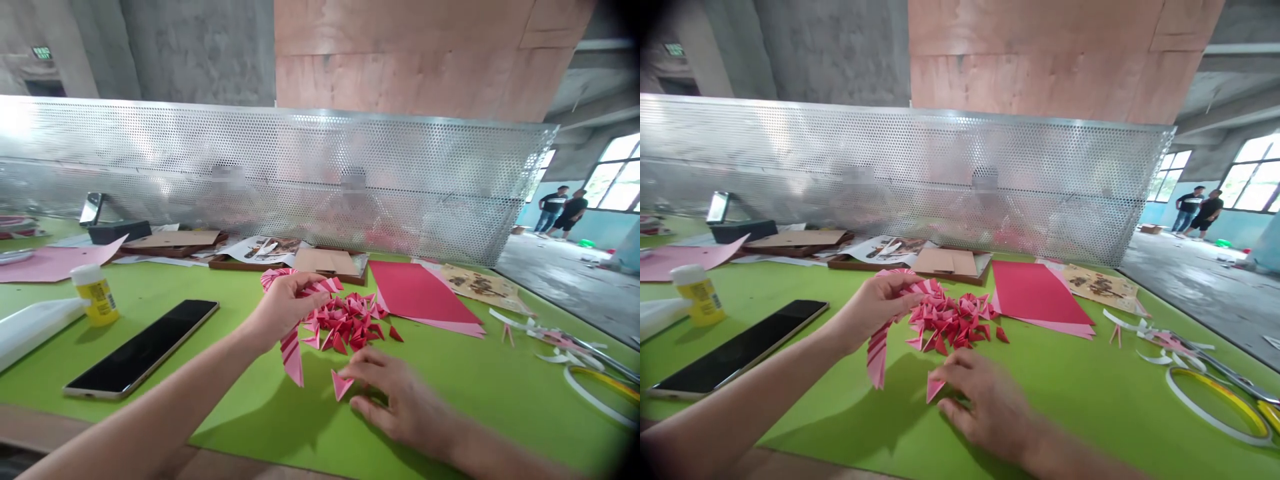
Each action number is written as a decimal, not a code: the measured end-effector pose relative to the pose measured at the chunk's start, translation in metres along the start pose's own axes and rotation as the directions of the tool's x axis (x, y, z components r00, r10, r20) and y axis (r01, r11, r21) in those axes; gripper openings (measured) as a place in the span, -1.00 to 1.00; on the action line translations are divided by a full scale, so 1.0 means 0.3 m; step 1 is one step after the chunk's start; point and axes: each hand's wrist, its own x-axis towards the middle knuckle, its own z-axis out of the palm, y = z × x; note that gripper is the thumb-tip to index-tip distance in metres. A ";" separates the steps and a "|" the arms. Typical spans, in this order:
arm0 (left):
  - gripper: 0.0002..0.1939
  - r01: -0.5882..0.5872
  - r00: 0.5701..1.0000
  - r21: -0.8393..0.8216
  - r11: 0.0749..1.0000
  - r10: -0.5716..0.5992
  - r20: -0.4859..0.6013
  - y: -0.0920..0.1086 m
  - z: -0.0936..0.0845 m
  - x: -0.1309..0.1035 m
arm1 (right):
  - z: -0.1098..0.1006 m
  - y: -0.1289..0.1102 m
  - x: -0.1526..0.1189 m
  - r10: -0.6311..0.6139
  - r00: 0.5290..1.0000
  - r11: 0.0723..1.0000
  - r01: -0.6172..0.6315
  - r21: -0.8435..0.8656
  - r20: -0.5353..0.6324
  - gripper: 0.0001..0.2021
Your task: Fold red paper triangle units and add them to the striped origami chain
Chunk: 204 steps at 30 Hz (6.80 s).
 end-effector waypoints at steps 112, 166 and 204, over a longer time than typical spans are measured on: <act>-0.66 0.211 0.967 -0.308 0.928 -0.151 0.207 -0.128 0.169 -0.032 | 0.003 0.135 0.074 0.341 0.881 0.777 -0.070 0.625 -0.327 -0.70; -0.78 0.374 0.914 -0.278 0.885 -0.301 0.273 -0.109 0.148 -0.030 | -0.072 0.124 0.085 0.573 0.745 0.551 -0.041 0.833 -0.342 -0.72; -0.91 0.277 0.960 -0.502 0.819 -0.224 0.166 -0.152 0.144 -0.026 | -0.175 0.229 0.088 0.358 0.757 0.908 -0.146 0.392 -0.547 -0.75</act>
